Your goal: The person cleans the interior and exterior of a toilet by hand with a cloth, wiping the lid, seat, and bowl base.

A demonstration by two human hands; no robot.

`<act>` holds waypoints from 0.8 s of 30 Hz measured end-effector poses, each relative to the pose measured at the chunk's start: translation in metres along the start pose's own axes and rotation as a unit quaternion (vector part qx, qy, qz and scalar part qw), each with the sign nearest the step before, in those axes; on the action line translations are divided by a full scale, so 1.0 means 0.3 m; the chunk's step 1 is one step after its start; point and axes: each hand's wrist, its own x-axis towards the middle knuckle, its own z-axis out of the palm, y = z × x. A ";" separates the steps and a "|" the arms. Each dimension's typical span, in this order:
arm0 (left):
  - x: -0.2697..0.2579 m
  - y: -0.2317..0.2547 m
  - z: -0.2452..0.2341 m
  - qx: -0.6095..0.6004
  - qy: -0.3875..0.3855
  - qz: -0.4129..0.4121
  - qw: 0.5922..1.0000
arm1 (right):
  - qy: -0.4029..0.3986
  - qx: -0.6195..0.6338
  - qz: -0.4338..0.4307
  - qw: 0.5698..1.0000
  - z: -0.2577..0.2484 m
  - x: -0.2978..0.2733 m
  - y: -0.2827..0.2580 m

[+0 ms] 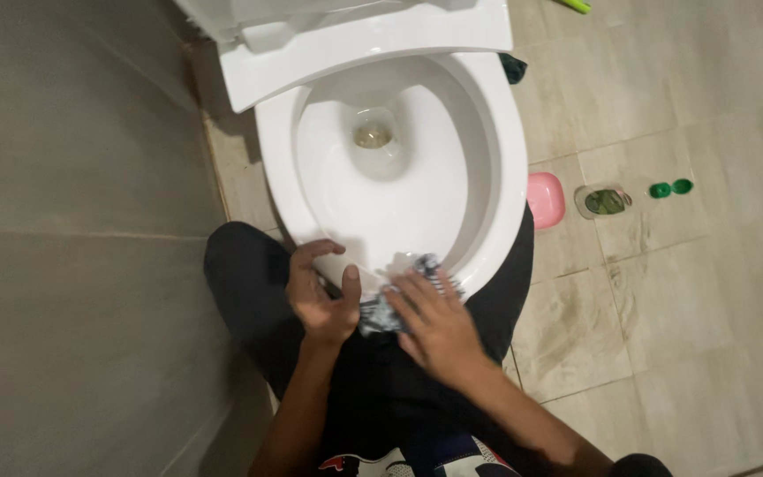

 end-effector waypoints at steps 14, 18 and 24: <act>-0.144 0.066 -0.089 0.263 -0.016 -0.122 0.957 | 0.012 0.409 0.025 0.912 0.057 0.304 -0.097; -0.074 0.006 -0.009 0.251 -0.038 -0.140 0.957 | 0.147 0.204 0.065 0.966 -0.033 0.216 0.031; 0.217 -0.308 -0.022 0.201 -0.003 -0.280 0.939 | 0.245 0.140 0.094 0.955 -0.002 0.197 0.082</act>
